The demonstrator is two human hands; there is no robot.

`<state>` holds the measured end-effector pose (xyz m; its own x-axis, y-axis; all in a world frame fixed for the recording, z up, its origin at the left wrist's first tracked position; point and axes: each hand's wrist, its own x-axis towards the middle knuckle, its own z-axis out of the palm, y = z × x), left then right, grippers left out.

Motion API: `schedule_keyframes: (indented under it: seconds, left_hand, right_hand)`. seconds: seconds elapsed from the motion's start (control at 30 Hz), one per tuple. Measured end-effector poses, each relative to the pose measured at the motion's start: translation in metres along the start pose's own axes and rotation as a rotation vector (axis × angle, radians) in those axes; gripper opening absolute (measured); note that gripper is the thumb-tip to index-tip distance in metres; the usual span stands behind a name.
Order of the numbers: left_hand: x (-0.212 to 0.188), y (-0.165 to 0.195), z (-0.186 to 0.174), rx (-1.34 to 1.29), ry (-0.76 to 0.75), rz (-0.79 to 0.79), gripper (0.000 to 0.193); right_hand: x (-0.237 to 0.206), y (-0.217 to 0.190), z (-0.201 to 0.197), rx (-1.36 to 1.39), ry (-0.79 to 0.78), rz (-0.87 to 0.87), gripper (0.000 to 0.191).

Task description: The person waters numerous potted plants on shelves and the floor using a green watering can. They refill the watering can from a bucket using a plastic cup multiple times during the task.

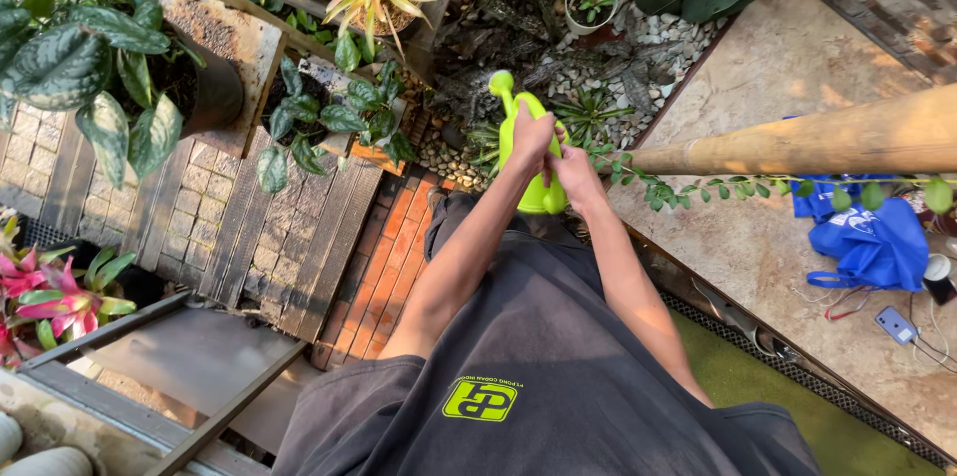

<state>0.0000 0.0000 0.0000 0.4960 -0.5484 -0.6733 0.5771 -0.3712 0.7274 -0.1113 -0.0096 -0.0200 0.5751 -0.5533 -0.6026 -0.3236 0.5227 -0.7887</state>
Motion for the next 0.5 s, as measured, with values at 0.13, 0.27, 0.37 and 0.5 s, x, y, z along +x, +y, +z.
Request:
schedule_keyframes:
  seconds: [0.13, 0.27, 0.37, 0.5]
  left_hand:
    - [0.003, 0.02, 0.041, 0.024, -0.122, 0.145, 0.087]
    - [0.004, 0.029, 0.068, 0.063, -0.249, 0.235, 0.087]
    - [0.004, 0.033, 0.079, 0.168, -0.271, 0.249, 0.085]
    - [0.003, 0.037, 0.094, 0.198, -0.313, 0.236, 0.085]
  right_hand:
    - [0.0, -0.017, -0.026, 0.061, 0.095, -0.128, 0.016]
    - [-0.002, -0.026, -0.052, 0.029, 0.142, -0.207, 0.017]
    - [-0.002, -0.028, -0.062, 0.024, 0.174, -0.215, 0.017]
    - [-0.001, -0.032, -0.075, 0.064, 0.212, -0.18, 0.016]
